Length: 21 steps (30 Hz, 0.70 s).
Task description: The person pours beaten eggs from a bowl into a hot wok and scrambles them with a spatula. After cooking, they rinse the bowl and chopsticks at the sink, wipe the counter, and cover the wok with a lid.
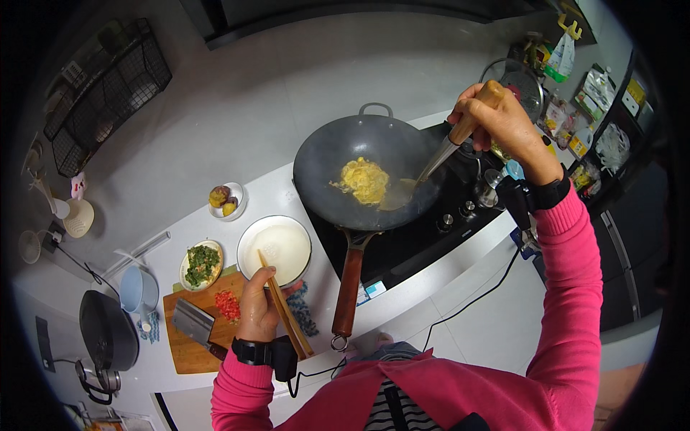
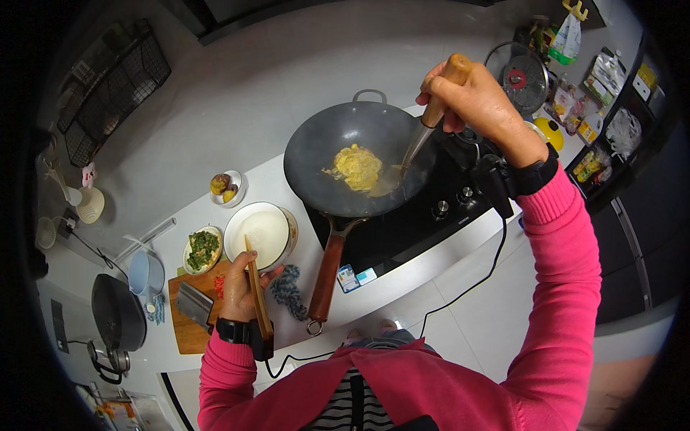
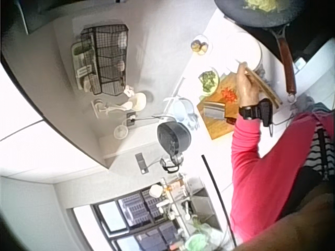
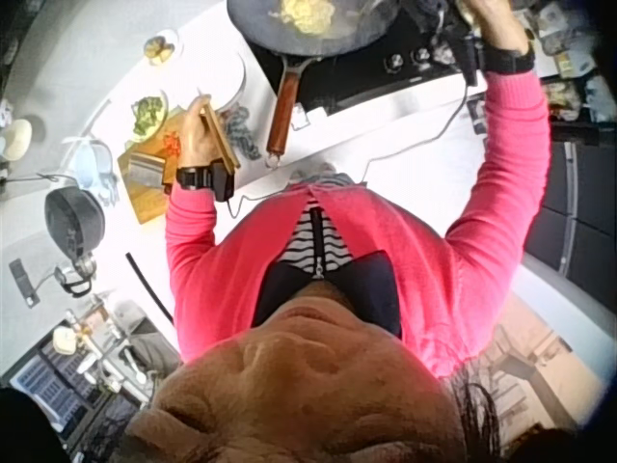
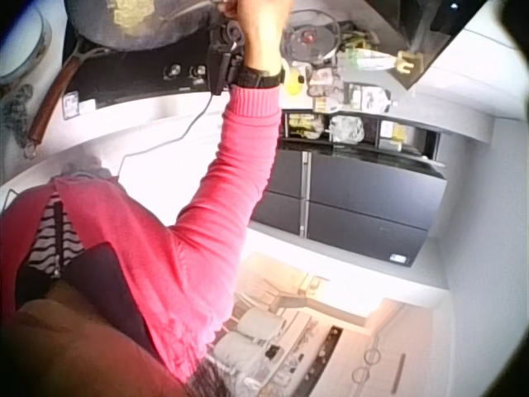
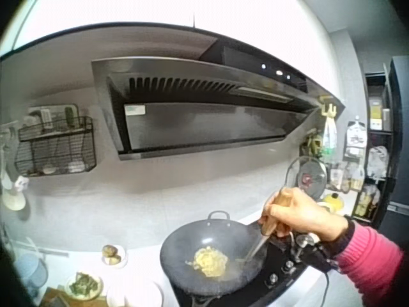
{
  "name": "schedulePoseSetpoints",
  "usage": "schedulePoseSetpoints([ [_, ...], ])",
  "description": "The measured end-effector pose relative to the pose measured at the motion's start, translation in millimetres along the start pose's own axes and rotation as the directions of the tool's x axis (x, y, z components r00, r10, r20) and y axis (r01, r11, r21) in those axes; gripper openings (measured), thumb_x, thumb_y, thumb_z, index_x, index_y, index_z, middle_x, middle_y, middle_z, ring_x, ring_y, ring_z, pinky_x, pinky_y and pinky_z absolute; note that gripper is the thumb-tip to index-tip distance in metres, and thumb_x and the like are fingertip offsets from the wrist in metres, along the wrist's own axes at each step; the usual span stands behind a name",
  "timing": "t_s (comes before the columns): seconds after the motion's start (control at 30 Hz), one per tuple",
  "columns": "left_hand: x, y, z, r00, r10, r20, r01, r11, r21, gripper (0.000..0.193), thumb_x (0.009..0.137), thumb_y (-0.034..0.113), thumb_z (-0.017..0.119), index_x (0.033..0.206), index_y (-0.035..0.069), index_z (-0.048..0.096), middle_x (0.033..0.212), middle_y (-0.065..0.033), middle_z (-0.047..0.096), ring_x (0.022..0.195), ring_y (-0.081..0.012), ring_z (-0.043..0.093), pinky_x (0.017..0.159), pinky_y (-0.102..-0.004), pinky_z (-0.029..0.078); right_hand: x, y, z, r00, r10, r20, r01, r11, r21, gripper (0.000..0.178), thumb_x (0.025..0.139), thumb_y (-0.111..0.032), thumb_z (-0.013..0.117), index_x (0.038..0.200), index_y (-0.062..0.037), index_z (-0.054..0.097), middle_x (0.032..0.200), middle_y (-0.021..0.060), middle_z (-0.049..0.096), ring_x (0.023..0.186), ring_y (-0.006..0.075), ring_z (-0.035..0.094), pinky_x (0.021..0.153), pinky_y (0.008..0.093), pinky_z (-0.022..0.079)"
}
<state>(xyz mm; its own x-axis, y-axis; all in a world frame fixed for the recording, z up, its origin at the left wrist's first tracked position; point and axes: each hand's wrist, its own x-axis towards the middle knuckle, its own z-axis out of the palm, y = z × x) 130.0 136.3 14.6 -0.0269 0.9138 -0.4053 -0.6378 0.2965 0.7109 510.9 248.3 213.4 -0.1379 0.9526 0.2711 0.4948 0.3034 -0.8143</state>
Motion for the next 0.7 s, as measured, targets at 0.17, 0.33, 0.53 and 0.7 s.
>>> schedulePoseSetpoints([
  [0.17,0.7,0.5,-2.0,0.999,-0.028,-0.029,0.028,1.000,0.009,0.044,0.083,0.013,0.056,0.122,-0.001,0.045,0.109,-0.0168,0.058,0.095,-0.0298,0.061,0.079,-0.0419,0.056,-5.1,3.2,21.9,0.996,0.053,0.069,-0.055,0.998,0.033,0.025,0.085,-0.022,0.053,0.091,0.0009,0.060,0.078,0.0074,0.066,0.046,0.0108,0.055,0.043,0.0213,0.045],
  [0.33,0.0,0.7,-2.2,0.999,-0.036,-0.004,0.036,0.999,0.028,0.043,0.083,0.014,0.055,0.122,-0.002,0.044,0.110,-0.0173,0.058,0.095,-0.0298,0.061,0.080,-0.0420,0.055,-0.8,11.0,16.6,0.998,-0.003,-0.060,0.011,0.991,0.135,0.024,0.086,-0.020,0.052,0.090,0.0012,0.062,0.081,0.0088,0.066,0.049,0.0105,0.058,0.044,0.0214,0.047],
  [0.53,0.2,0.7,0.0,0.999,-0.031,0.015,0.031,0.999,0.027,0.043,0.084,0.014,0.055,0.122,-0.002,0.044,0.110,-0.0170,0.058,0.096,-0.0297,0.060,0.081,-0.0420,0.055,-3.1,19.0,59.6,0.986,0.146,-0.077,-0.134,0.980,0.150,0.021,0.086,-0.019,0.052,0.089,-0.0003,0.062,0.075,0.0066,0.063,0.049,0.0112,0.058,0.044,0.0215,0.047],
  [0.7,0.2,0.8,-1.2,0.999,-0.036,0.040,0.035,0.999,0.018,0.041,0.084,0.014,0.055,0.121,-0.002,0.045,0.110,-0.0165,0.058,0.097,-0.0298,0.060,0.082,-0.0424,0.054,-1.4,30.6,57.5,0.976,0.206,-0.067,-0.194,0.969,0.155,0.023,0.090,-0.022,0.048,0.092,-0.0031,0.061,0.082,0.0066,0.064,0.051,0.0099,0.057,0.048,0.0210,0.048],
])
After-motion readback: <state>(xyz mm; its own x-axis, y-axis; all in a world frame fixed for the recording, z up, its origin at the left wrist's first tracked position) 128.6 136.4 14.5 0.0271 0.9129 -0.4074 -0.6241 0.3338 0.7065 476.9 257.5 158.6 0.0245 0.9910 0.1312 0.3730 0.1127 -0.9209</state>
